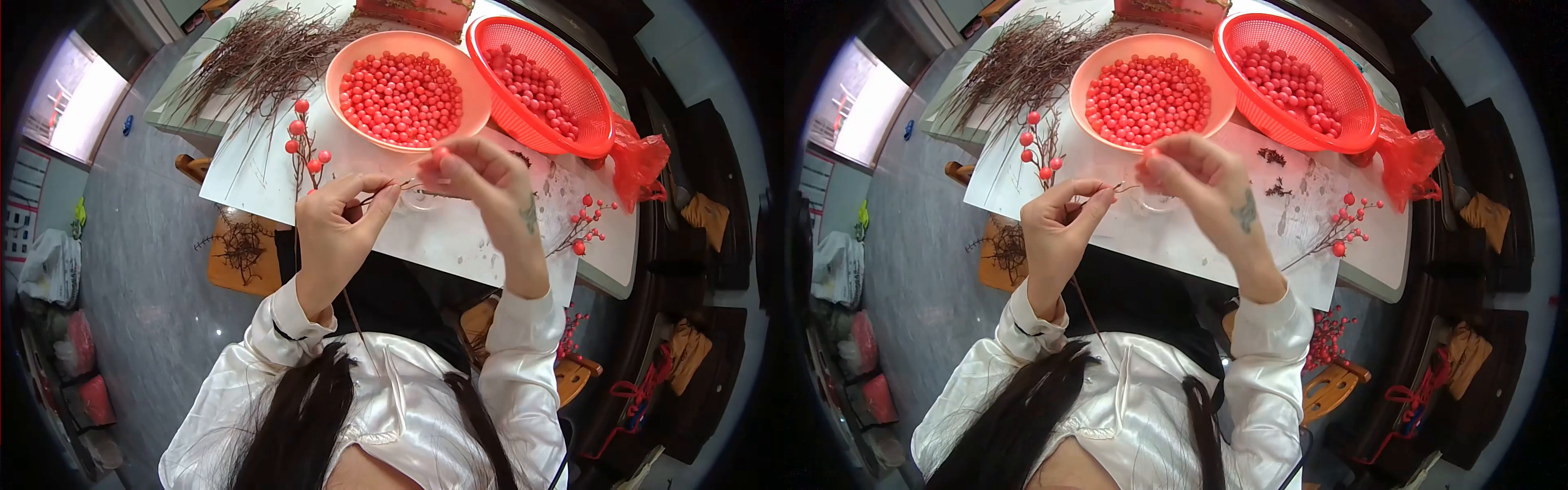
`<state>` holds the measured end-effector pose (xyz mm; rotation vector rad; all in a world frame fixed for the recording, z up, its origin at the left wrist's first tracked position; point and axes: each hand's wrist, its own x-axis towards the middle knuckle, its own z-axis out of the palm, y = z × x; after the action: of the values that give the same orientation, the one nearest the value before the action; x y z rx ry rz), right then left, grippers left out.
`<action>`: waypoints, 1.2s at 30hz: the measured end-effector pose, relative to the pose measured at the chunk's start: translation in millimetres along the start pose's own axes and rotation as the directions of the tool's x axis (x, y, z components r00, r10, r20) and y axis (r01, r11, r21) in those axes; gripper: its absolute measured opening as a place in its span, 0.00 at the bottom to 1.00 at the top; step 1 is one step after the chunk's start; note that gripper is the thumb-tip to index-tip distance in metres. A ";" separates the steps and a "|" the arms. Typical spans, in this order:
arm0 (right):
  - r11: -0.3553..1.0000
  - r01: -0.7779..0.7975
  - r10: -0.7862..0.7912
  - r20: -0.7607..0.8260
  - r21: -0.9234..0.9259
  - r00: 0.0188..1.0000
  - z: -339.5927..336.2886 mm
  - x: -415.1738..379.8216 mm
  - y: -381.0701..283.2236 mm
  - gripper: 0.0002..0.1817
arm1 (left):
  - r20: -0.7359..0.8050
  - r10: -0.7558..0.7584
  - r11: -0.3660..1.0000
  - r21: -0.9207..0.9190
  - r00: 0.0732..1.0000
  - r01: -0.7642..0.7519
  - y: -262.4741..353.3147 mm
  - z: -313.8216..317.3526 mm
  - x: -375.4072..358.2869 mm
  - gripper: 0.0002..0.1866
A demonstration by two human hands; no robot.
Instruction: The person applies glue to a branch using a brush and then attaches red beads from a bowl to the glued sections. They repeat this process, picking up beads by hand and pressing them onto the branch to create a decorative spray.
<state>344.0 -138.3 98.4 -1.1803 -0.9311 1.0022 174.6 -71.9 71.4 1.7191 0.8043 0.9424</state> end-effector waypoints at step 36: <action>0.981 -0.075 0.063 0.073 0.179 0.995 14.9 -25.5 14.5 0.14 | 0.009 0.135 0.989 0.060 0.991 -0.135 17.4 1.0 -6.1 0.04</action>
<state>320.7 -157.1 85.0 -1.0369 -0.8365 1.1633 174.1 -82.8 86.2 1.8460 0.7271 1.0136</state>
